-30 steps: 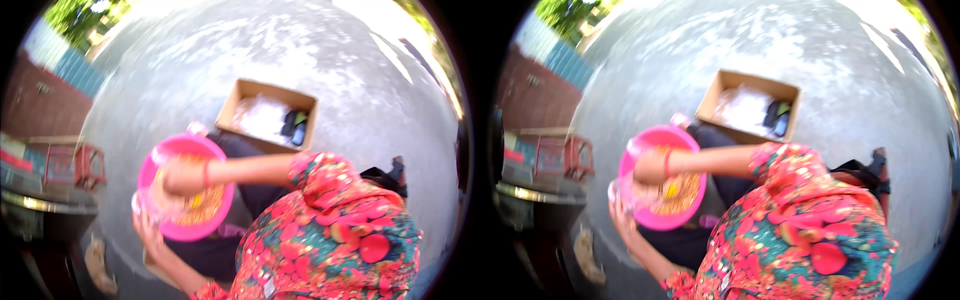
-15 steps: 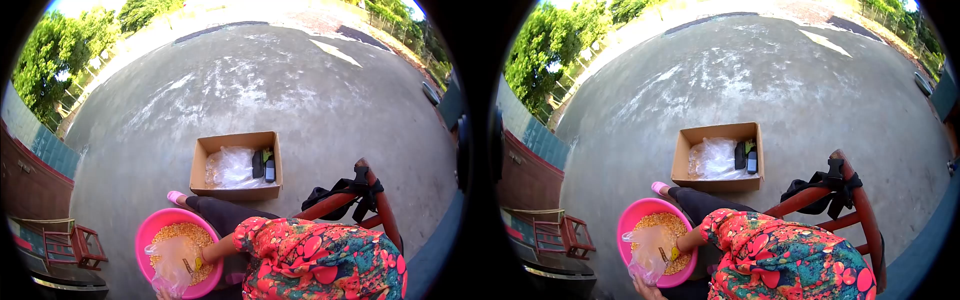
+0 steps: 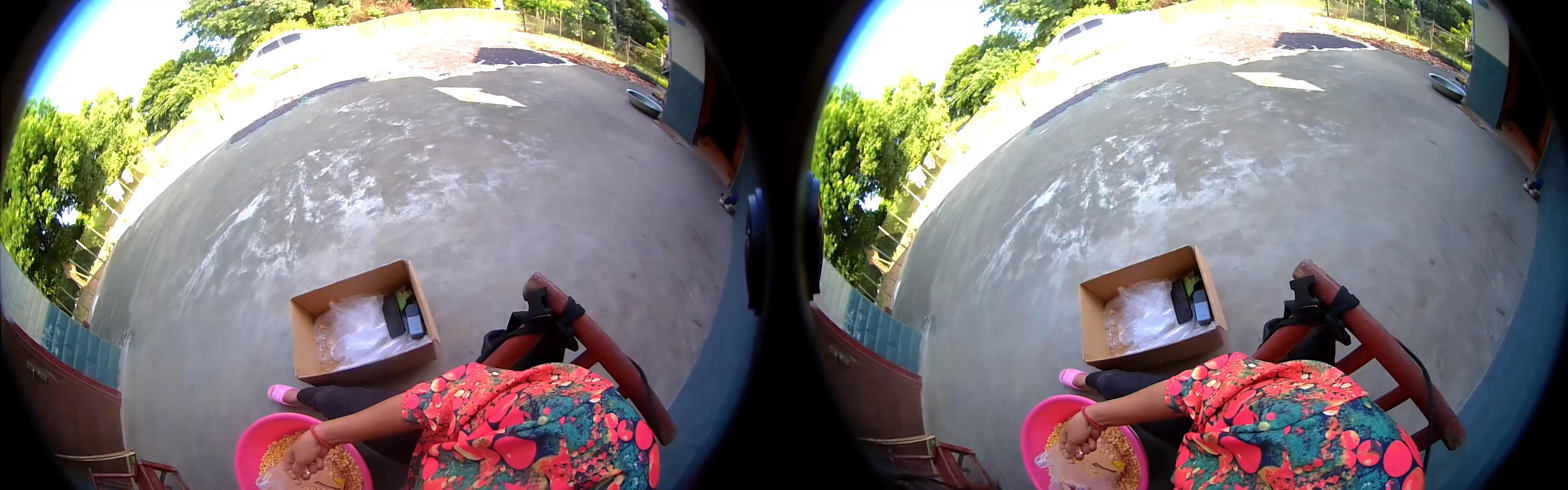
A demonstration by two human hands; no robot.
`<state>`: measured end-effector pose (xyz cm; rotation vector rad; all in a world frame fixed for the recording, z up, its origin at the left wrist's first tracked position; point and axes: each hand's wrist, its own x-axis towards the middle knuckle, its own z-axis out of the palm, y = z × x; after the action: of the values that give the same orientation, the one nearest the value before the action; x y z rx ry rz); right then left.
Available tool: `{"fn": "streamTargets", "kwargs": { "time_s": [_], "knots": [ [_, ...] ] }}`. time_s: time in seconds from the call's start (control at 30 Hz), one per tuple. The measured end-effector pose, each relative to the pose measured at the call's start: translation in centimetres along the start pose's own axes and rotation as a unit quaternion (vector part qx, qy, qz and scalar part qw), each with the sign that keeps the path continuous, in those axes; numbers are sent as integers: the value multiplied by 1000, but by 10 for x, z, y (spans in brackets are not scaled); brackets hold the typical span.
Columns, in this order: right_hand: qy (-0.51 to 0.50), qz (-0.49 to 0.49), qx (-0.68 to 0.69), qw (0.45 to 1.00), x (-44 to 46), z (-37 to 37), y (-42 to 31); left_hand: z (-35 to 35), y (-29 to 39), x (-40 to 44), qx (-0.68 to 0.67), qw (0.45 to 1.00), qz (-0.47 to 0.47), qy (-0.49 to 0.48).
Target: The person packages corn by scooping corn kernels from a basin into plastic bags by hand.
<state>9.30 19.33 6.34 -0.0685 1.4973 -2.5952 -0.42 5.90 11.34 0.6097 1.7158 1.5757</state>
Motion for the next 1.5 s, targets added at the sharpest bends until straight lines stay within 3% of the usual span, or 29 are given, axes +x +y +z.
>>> {"fn": "streamTargets", "kwargs": {
  "time_s": [0.03,0.1,0.13,0.23,0.3,0.43,0.5,0.6,0.67,0.73,0.87,0.93,0.97,1.0,1.07,1.1,1.13,1.17,1.23,1.27,1.3,1.33,1.37,1.4,1.5],
  "knots": [
    [7,-48,12,999,8,5,-8,5,1,2,-1,1000,1,-5],
    [74,-114,-147,980,20,19,-14,11,1,5,-3,1000,0,-12],
    [121,-124,-314,934,24,27,-14,14,1,5,-5,1000,0,-16],
    [178,-74,-688,700,23,55,-2,18,0,7,-12,1000,2,-21],
    [166,-34,-762,625,25,62,6,16,-2,8,-16,1000,-4,-20],
    [190,-14,-815,548,32,61,10,9,-2,10,-39,999,-4,-10],
    [226,-8,-809,543,29,55,10,0,-2,11,-58,998,-5,2],
    [327,12,-725,606,31,40,17,-17,1,15,-102,994,0,26],
    [374,-6,-741,558,47,11,27,-38,2,21,-151,987,8,49],
    [377,23,-719,584,54,1,9,-64,1,32,-220,973,18,66],
    [392,-127,-686,600,37,3,-32,-135,-16,79,-340,939,54,10],
    [365,-127,-619,684,37,5,-49,-177,-31,109,-375,917,80,-108],
    [387,-185,-605,670,37,7,-50,-151,-11,81,-371,920,83,-92],
    [379,-183,-605,676,34,8,-51,-138,-13,71,-374,920,83,-82],
    [246,-118,-377,885,28,23,-59,-128,-19,52,-294,955,31,-20],
    [127,-33,-315,940,15,40,-61,-114,-25,39,-273,961,4,40],
    [-10,49,-306,951,13,51,-55,-90,-29,24,-254,962,-24,100],
    [-90,104,-313,940,16,59,-37,-72,-27,14,-253,959,-43,118],
    [-137,222,-475,840,34,64,7,-57,-28,1,-262,955,-77,119],
    [-120,117,-686,708,58,46,61,-52,-29,-5,-260,953,-87,129],
    [-76,4,-743,665,70,28,110,-43,-27,-11,-256,951,-100,143],
    [-13,11,-732,681,80,9,156,-37,-27,-16,-256,947,-111,162],
    [23,20,-714,700,77,14,146,-32,-26,-18,-251,941,-129,187],
    [47,18,-709,703,78,16,141,-32,-26,-23,-284,944,-107,126],
    [81,14,-708,702,81,18,136,-37,-36,-23,-303,938,-106,128]
  ]
}}
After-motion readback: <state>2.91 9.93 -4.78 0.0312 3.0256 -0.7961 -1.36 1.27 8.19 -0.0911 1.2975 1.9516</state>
